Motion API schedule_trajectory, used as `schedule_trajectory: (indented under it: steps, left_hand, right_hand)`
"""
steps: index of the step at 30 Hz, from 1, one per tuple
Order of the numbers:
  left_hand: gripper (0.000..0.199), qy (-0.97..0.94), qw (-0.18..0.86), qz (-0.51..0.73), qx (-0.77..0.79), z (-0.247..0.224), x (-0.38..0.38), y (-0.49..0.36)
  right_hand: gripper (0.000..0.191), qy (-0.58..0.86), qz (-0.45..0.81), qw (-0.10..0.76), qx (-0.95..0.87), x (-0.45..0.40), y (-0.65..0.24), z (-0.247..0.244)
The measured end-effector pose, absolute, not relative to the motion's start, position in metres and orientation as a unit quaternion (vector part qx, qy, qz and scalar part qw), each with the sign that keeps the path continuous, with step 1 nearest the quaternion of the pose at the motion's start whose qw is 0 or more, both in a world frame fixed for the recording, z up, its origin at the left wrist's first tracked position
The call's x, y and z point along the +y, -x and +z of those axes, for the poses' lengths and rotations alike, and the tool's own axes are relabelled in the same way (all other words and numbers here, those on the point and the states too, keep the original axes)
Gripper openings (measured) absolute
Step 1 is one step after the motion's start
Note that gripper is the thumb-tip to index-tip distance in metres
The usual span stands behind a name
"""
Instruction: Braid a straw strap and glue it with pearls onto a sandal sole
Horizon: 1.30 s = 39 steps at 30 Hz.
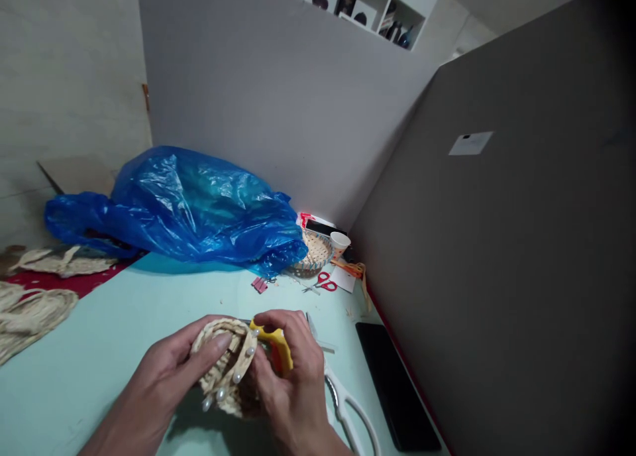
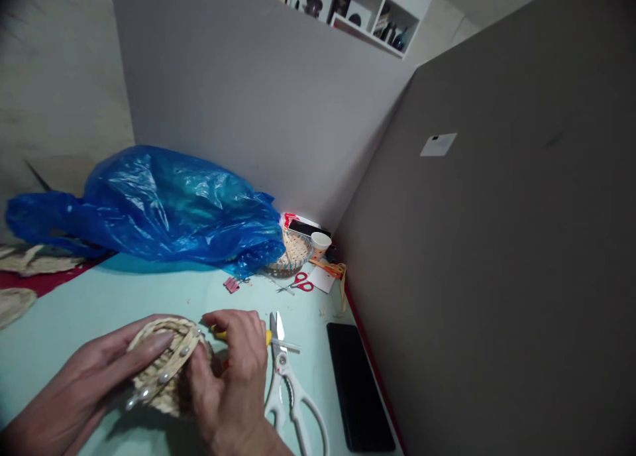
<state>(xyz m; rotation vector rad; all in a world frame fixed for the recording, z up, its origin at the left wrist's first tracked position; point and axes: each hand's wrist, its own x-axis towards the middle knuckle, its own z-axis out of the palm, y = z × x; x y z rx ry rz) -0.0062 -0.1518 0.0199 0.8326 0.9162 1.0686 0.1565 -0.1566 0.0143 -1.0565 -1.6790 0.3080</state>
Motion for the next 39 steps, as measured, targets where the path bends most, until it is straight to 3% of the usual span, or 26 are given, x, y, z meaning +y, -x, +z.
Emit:
schedule_trajectory:
  steps: [12, 24, 39]
  left_hand:
    - [0.033, -0.419, 0.668, 0.443, 0.427, 0.007, -0.156, 0.012]
    - [0.030, -0.313, 0.732, 0.443, 0.413, 0.013, -0.157, 0.008]
    - [0.036, -0.371, 0.652, 0.450, 0.484, 0.015, -0.167, 0.006]
  right_hand:
    - [0.020, 0.414, 0.094, 0.573, -0.701, -0.162, -0.150, 0.017]
    - [0.012, 0.420, 0.123, 0.481, -0.760, -0.161, -0.155, 0.019]
    - [0.005, 0.485, 0.136, 0.498, -0.706, -0.171, -0.143, 0.014]
